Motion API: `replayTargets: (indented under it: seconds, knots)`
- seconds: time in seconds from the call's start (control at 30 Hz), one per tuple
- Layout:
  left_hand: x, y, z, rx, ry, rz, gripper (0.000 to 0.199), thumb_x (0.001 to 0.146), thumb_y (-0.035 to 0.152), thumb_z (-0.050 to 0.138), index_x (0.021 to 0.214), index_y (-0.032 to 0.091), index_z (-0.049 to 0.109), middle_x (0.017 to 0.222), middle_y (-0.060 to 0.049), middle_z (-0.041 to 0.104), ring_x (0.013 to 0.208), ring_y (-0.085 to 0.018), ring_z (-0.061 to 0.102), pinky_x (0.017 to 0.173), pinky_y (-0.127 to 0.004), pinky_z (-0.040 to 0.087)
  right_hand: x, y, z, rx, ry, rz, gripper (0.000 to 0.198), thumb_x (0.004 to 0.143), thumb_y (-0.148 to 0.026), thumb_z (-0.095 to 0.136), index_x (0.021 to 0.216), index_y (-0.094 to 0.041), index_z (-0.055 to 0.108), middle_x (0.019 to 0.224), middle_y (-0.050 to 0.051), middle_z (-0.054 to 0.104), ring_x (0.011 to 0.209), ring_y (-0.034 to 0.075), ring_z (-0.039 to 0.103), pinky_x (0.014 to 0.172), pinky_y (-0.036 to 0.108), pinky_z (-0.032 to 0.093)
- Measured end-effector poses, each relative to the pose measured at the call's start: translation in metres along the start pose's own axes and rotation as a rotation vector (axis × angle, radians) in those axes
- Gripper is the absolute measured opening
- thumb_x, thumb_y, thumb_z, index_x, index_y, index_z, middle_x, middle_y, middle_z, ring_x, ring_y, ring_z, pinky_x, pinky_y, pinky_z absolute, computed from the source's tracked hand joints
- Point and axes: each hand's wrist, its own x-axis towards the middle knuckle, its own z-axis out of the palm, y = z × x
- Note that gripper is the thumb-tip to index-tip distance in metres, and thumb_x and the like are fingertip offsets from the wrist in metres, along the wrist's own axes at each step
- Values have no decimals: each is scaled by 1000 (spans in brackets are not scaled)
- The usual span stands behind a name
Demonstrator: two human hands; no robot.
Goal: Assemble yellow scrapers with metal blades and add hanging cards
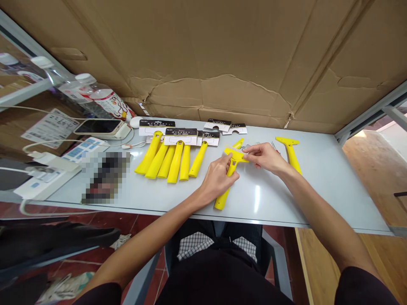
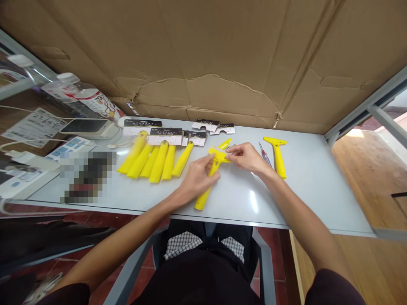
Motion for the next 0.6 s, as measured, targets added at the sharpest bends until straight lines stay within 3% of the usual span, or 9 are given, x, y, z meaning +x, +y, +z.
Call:
replayTargets:
  seconds: [0.1,0.27,0.5,0.6]
  knots:
    - [0,0,0,12,-2,-1,39,81,17,67,119,15,71,88,-4,68,77,-19,58,77,-37,51,1,5,-1,6,-15,-11,27,89,-38,82,107,-18,84,67,-1,69,54,11,51,57,29,45]
    - [-1,1,-1,10,-14,-11,40,82,17,66,122,14,70,87,-3,67,76,-19,57,75,-37,49,6,12,0,125,-95,-31,25,89,-38,83,106,-19,85,99,8,83,72,15,68,60,29,58]
    - [-2,2,-3,11,-21,8,27,83,17,65,110,18,71,82,-2,65,72,-18,56,71,-35,47,7,14,2,199,-93,9,21,85,-32,88,99,-17,85,88,7,82,63,13,68,60,28,62]
    - [-1,0,-3,1,-19,6,33,84,18,66,116,19,71,83,-1,66,72,-18,58,71,-35,49,7,15,4,194,-86,29,19,83,-29,87,97,-17,84,85,7,81,60,13,68,59,29,61]
